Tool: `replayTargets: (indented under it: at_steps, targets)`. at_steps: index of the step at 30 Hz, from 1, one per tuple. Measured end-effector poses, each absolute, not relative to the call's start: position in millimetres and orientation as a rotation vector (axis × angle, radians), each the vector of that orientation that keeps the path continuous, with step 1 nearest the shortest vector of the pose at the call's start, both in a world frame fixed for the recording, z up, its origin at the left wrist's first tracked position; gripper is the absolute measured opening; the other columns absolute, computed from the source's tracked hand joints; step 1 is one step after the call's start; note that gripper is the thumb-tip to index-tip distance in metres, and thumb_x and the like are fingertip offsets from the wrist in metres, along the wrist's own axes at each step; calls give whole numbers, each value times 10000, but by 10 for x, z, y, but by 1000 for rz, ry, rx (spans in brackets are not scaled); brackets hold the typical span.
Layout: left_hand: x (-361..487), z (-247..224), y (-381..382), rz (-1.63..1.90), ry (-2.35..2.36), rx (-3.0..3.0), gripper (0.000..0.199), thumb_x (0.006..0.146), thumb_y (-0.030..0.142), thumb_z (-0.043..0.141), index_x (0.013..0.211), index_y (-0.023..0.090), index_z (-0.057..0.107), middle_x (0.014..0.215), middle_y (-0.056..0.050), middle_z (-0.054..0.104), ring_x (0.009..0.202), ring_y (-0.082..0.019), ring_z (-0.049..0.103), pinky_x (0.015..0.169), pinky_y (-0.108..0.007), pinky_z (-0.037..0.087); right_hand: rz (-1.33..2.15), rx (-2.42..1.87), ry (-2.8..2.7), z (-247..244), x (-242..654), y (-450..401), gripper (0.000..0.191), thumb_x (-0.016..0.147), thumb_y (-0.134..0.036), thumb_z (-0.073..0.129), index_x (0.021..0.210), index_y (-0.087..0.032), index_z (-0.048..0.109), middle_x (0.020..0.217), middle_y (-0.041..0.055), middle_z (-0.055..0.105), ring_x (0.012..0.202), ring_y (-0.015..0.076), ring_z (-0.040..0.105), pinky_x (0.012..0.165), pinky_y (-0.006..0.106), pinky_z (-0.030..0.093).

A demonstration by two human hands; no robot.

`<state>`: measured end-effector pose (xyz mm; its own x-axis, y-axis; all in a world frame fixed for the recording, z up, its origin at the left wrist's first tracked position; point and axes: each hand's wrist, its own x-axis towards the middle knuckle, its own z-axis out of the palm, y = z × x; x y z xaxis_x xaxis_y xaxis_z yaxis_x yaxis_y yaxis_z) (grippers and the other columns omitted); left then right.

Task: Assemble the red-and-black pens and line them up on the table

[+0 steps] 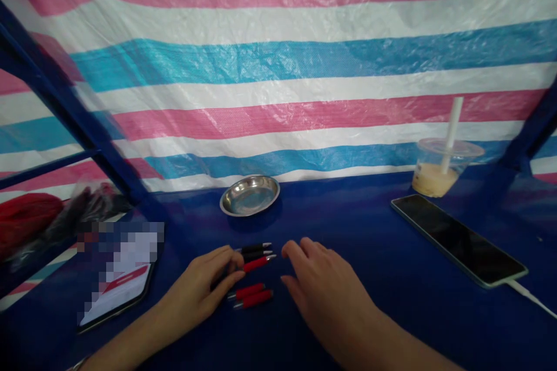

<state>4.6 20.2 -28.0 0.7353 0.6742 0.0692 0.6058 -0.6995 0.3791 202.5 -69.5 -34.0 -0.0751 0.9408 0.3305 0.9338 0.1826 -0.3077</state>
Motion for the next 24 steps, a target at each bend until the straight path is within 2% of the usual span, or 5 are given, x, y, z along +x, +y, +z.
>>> replayTargets:
  at_steps: [5, 11, 14, 18, 24]
  targets:
    - [49, -273, 188, 371, 871, 2512, 147, 841, 249, 372, 783, 164, 477, 676, 11, 488, 599, -84, 446, 551, -184, 333, -116, -1572, -1962, -347, 2028, -691, 294, 675, -212, 601, 959, -178, 532, 807, 43, 605, 643, 193, 581, 532, 320, 487]
    - [47, -289, 171, 377, 783, 2570, 119, 839, 227, 380, 802, 167, 475, 669, 10, 482, 604, -84, 450, 542, -179, 331, 246, -1661, -1901, -318, 2016, -625, 279, 773, -295, 497, 1026, -179, 509, 812, 35, 598, 726, 185, 572, 624, 306, 459]
    - [54, -269, 118, 399, 714, 2613, 104, 839, 216, 384, 815, 171, 474, 679, 11, 477, 615, -83, 447, 558, -183, 331, 529, -1640, -1907, -300, 2027, -577, 213, 831, -330, 404, 898, -186, 545, 791, 13, 585, 728, 146, 542, 660, 267, 414]
    - [36, -247, 46, 470, 696, 2662, 93, 837, 216, 398, 831, 171, 479, 704, 6, 484, 646, -88, 451, 588, -194, 337, 649, -1545, -1982, -297, 2030, -570, 327, 860, -339, 332, 658, -142, 498, 658, 6, 535, 606, 97, 466, 558, 210, 337]
    - [-3, -226, 16, 588, 758, 2729, 109, 840, 226, 391, 864, 168, 480, 755, -1, 498, 685, -96, 466, 633, -215, 354, 764, -1446, -1950, -390, 1998, -622, 370, 873, -363, 285, 676, -133, 497, 603, -2, 494, 547, 73, 433, 522, 190, 303]
